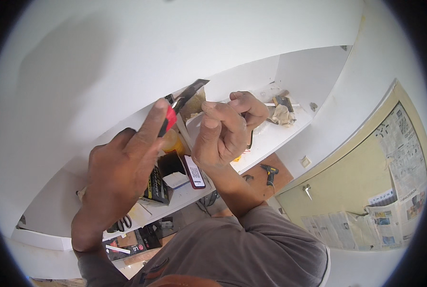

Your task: The person repairs a white cabinet shelf by cutting a small piece of white edge banding with a utility knife, applying adhesive, and pressing it into place. They then use a sanding block to smooth the edge and wipe the area with a cloth.

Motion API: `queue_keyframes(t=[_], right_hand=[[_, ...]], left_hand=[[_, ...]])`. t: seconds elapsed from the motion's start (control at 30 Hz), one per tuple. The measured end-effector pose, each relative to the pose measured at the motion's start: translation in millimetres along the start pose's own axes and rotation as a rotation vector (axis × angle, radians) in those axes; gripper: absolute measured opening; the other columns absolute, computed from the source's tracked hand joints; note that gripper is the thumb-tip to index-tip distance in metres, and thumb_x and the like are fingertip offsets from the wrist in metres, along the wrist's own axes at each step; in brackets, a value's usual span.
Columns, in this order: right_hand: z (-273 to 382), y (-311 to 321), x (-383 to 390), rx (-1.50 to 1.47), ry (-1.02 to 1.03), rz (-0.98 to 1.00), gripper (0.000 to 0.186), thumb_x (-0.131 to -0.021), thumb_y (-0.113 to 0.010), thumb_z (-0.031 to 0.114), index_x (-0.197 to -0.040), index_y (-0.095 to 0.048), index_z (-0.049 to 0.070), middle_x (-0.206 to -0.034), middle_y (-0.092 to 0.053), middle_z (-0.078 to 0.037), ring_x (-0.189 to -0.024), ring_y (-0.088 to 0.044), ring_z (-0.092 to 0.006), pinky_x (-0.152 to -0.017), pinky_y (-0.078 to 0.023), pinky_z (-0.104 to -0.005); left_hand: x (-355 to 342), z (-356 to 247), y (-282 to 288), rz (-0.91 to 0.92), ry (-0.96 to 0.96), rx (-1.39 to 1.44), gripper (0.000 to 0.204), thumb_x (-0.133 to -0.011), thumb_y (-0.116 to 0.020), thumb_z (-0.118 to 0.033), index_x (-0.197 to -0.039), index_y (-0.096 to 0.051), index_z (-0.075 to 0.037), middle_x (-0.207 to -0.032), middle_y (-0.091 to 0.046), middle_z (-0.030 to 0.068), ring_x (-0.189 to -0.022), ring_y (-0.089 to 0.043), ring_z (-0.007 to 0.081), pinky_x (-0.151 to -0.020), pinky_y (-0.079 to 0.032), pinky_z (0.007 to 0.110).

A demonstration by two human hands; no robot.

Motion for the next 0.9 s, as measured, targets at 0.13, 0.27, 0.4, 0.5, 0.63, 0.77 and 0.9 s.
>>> queue_keyframes(t=[0.13,0.27,0.4,0.5,0.63,0.77,0.9], right_hand=[[2,0,2,0.009,0.01,0.002,0.019,-0.104,-0.064,0.027,-0.11,-0.074,0.012,-0.084,-0.065,-0.003,-0.112,-0.041,-0.0234,-0.101,-0.037,-0.0468],[4,-1,-2,0.022,0.032,0.018,0.02,-0.104,-0.064,0.027,-0.11,-0.074,0.011,-0.082,-0.065,-0.003,-0.112,-0.041,-0.0233,-0.101,-0.036,-0.0467],[2,-4,0,-0.007,0.004,-0.004,0.021,-0.104,-0.065,0.028,-0.109,-0.074,0.011,-0.082,-0.064,-0.002,-0.111,-0.04,-0.0232,-0.101,-0.036,-0.0469],[2,-3,0,0.006,0.001,-0.017,0.021,-0.103,-0.065,0.029,-0.108,-0.074,0.011,-0.081,-0.063,-0.002,-0.111,-0.04,-0.0231,-0.102,-0.036,-0.0471],[1,1,2,0.0,0.016,-0.029,0.02,-0.102,-0.067,0.028,-0.106,-0.075,0.01,-0.094,-0.058,-0.006,-0.111,-0.041,-0.0235,-0.101,-0.036,-0.0469],[-2,3,4,-0.005,0.008,-0.015,0.017,-0.1,-0.069,0.02,-0.11,-0.076,0.009,-0.108,-0.05,-0.009,-0.112,-0.041,-0.0241,-0.101,-0.037,-0.0452],[8,-3,-5,0.046,-0.045,0.091,0.02,-0.096,-0.07,0.009,-0.115,-0.077,0.008,-0.111,-0.05,-0.009,-0.11,-0.044,-0.0228,-0.097,-0.039,-0.0374]], left_hand=[[-5,1,1,-0.015,-0.003,0.039,0.062,-0.1,-0.068,-0.013,-0.158,-0.047,-0.013,-0.078,-0.066,0.0183,-0.066,-0.064,0.0355,-0.063,-0.051,0.047],[-1,6,-1,-0.027,-0.014,0.078,0.06,-0.1,-0.067,-0.013,-0.157,-0.049,-0.014,-0.078,-0.067,0.0197,-0.068,-0.066,0.0372,-0.064,-0.051,0.046],[-6,7,-2,-0.014,-0.005,0.14,0.059,-0.1,-0.067,-0.013,-0.156,-0.05,-0.014,-0.077,-0.066,0.0198,-0.068,-0.066,0.0378,-0.064,-0.052,0.045],[-2,13,-4,0.043,-0.001,0.181,0.058,-0.1,-0.068,-0.016,-0.156,-0.05,-0.015,-0.076,-0.066,0.019,-0.066,-0.064,0.038,-0.065,-0.052,0.045],[3,11,-7,0.017,-0.022,0.137,0.059,-0.1,-0.067,-0.017,-0.156,-0.05,-0.015,-0.074,-0.064,0.0179,-0.062,-0.061,0.0388,-0.064,-0.051,0.045],[8,10,13,0.097,0.021,0.024,0.055,-0.098,-0.07,-0.017,-0.151,-0.056,-0.01,-0.079,-0.068,0.0177,-0.065,-0.066,0.0352,-0.063,-0.053,0.042],[68,27,29,-0.111,0.012,0.148,0.051,-0.095,-0.075,-0.019,-0.144,-0.063,-0.008,-0.087,-0.073,0.0158,-0.066,-0.068,0.03,-0.065,-0.056,0.038]])
Point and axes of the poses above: each hand's wrist, its own x-axis away from the middle knuckle, its own y-axis out of the back of the hand, z = x × y, the point moved 5 cm from there along -x, towards the middle knuckle
